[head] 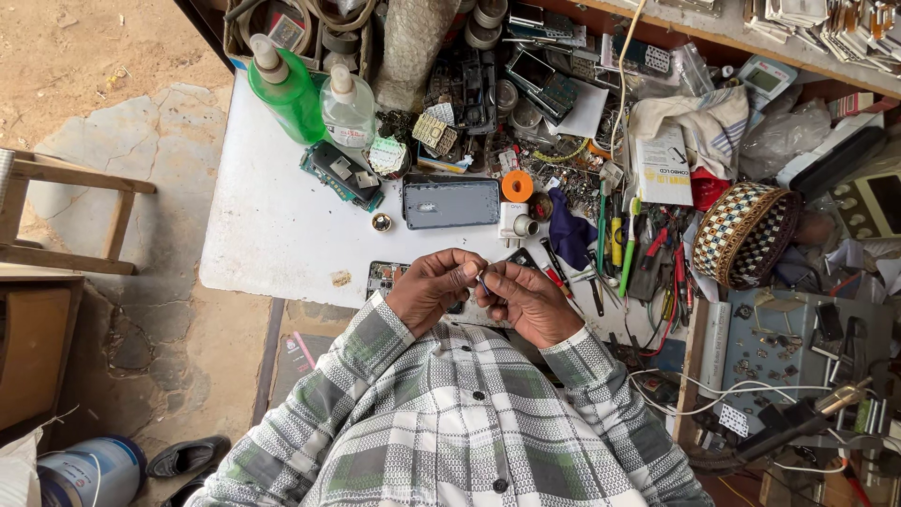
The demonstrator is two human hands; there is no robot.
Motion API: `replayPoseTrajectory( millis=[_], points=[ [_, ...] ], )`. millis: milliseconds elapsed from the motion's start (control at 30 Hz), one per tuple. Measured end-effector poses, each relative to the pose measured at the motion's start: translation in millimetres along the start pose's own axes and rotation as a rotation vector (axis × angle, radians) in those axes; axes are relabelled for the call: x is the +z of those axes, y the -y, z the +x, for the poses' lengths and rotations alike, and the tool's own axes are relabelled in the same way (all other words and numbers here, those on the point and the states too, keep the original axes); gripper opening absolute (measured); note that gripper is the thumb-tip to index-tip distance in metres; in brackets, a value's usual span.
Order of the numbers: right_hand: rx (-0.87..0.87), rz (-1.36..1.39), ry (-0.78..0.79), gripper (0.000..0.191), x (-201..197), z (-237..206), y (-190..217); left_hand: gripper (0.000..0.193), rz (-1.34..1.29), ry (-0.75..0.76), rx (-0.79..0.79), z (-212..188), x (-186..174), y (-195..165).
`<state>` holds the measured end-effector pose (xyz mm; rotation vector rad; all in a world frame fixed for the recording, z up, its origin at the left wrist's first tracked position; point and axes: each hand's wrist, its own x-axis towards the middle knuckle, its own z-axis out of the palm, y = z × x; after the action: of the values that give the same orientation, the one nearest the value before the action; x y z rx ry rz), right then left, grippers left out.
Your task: The person repairs a mobile phone at a cluttered workbench. They hold the phone, remove its back cover and battery, set parts on the bench, then use a small pointed tool to work on the phone's internal components while holding the frame in one hand.
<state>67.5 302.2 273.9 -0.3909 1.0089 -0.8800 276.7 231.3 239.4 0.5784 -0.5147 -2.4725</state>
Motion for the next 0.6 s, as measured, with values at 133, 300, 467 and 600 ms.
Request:
replayPoseTrajectory(
  millis=[133, 300, 467, 600],
  points=[
    [-0.039, 0.005, 0.048, 0.021, 5.0, -1.8, 2.7, 0.021, -0.008, 0.007, 0.007, -0.6, 1.8, 0.7],
    [-0.042, 0.041, 0.057, 0.021, 0.1, -2.9, 2.2, 0.028, -0.005, -0.066, -0.013, -2.5, 8.7, -4.0],
    [-0.238, 0.085, -0.038, 0.021, -32.8, -14.4, 13.2, 0.022, 0.102, -0.338, 0.270, 0.0, -23.1, -27.6],
    [-0.355, 0.131, -0.169, 0.019, -61.3, -29.5, 15.1, 0.017, 0.254, -0.524, 0.481, -28.4, -67.1, -37.0]
  ],
)
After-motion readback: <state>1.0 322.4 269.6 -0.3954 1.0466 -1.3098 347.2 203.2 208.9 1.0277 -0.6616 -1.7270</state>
